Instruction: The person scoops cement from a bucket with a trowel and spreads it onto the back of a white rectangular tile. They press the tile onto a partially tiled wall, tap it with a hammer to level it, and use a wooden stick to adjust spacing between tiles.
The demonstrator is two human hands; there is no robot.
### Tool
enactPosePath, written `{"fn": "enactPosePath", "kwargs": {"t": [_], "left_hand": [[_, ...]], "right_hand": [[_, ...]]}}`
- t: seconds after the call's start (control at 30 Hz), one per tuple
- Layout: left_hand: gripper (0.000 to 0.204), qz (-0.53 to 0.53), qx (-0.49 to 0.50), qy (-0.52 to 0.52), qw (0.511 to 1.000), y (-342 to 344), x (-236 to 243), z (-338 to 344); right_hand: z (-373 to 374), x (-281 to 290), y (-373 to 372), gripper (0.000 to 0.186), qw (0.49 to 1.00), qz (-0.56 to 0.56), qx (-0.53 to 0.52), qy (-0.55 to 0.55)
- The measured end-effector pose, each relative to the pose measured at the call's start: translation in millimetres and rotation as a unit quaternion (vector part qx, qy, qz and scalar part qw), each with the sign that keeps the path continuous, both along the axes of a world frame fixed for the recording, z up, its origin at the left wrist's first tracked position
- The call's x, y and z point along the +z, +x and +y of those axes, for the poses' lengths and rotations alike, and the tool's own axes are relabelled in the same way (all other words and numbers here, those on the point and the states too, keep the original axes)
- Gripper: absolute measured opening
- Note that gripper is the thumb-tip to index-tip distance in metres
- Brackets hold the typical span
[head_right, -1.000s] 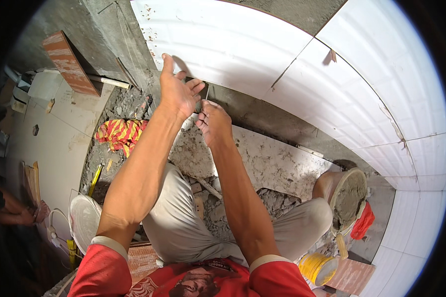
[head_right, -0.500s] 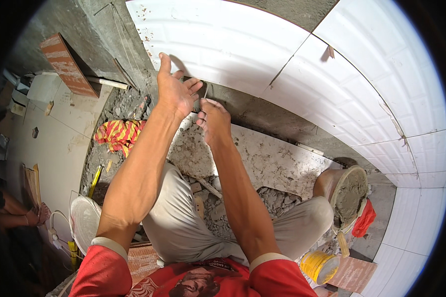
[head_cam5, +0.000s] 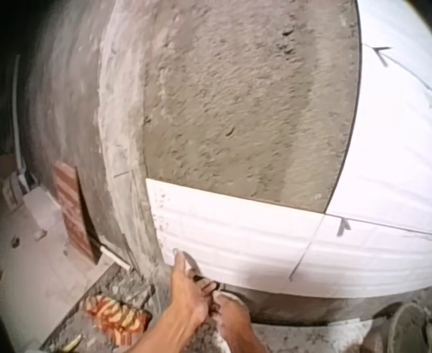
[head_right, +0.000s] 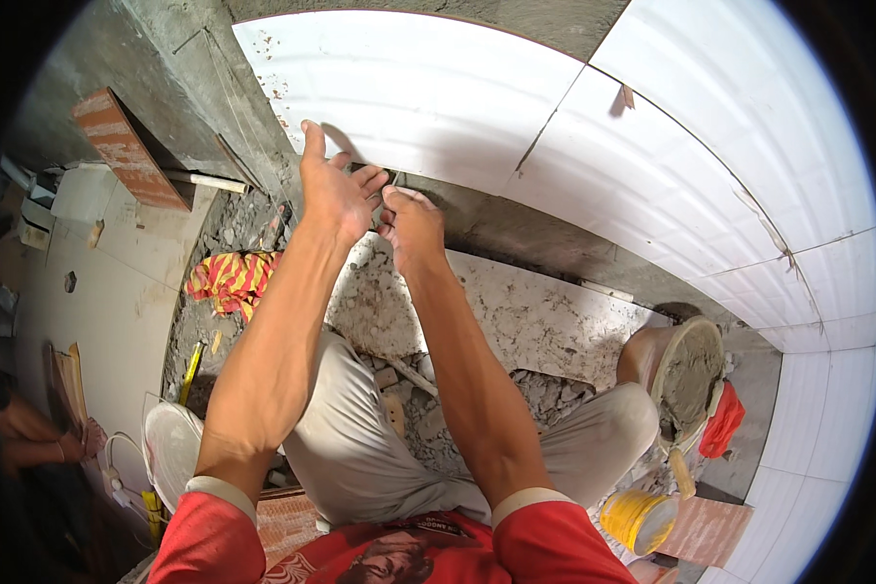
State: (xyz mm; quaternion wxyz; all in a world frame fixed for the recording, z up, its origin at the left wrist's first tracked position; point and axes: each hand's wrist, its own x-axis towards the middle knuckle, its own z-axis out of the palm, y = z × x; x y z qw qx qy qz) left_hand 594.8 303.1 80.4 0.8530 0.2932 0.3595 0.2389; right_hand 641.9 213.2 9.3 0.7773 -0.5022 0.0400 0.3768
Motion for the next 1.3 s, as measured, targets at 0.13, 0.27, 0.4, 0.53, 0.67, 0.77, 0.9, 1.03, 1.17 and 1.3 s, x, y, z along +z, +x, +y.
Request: {"fn": "enactPosePath", "kwargs": {"t": [0.13, 0.27, 0.4, 0.53, 0.67, 0.77, 0.9, 1.03, 1.17, 1.3], "left_hand": [[0.125, -0.003, -0.001, 0.000, 1.000, 0, 0, 0], [0.125, 0.000, 0.000, -0.002, 1.000, -1, 0, -1], [0.125, -0.001, 0.002, -0.001, 1.000, 0, 0, -1], [0.125, 0.000, 0.004, -0.004, 1.000, 0, -2, 0], [0.126, -0.011, 0.002, -0.010, 1.000, 1, -6, 1], [0.126, -0.021, -0.006, -0.007, 1.000, 1, -9, 3], [0.124, -0.015, 0.007, -0.007, 1.000, 1, -10, 4], [0.124, -0.010, 0.002, -0.001, 1.000, 0, -9, 4], [0.126, -0.009, 0.000, 0.002, 1.000, 0, -8, 3], [0.126, -0.011, -0.004, 0.007, 1.000, -1, -7, 3]], "right_hand": [[3, -3, 1, 0.020, 1.000, -0.010, -0.001, 0.003], [5, -6, 0, 0.020, 0.999, -0.037, -0.007, -0.019], [6, -7, 0, 0.019, 0.997, -0.061, -0.012, -0.037], [9, -9, -1, 0.015, 0.995, -0.080, -0.028, -0.055], [13, -11, -3, 0.014, 0.989, -0.118, -0.059, -0.069], [13, -12, -4, 0.016, 0.983, -0.147, -0.055, -0.091], [12, -9, -3, 0.016, 0.974, -0.176, -0.048, -0.132], [11, -6, -4, 0.015, 0.973, -0.172, -0.044, -0.145], [10, -3, -4, 0.016, 0.974, -0.169, -0.039, -0.146], [10, -2, -5, 0.017, 0.975, -0.158, -0.036, -0.150]]}}
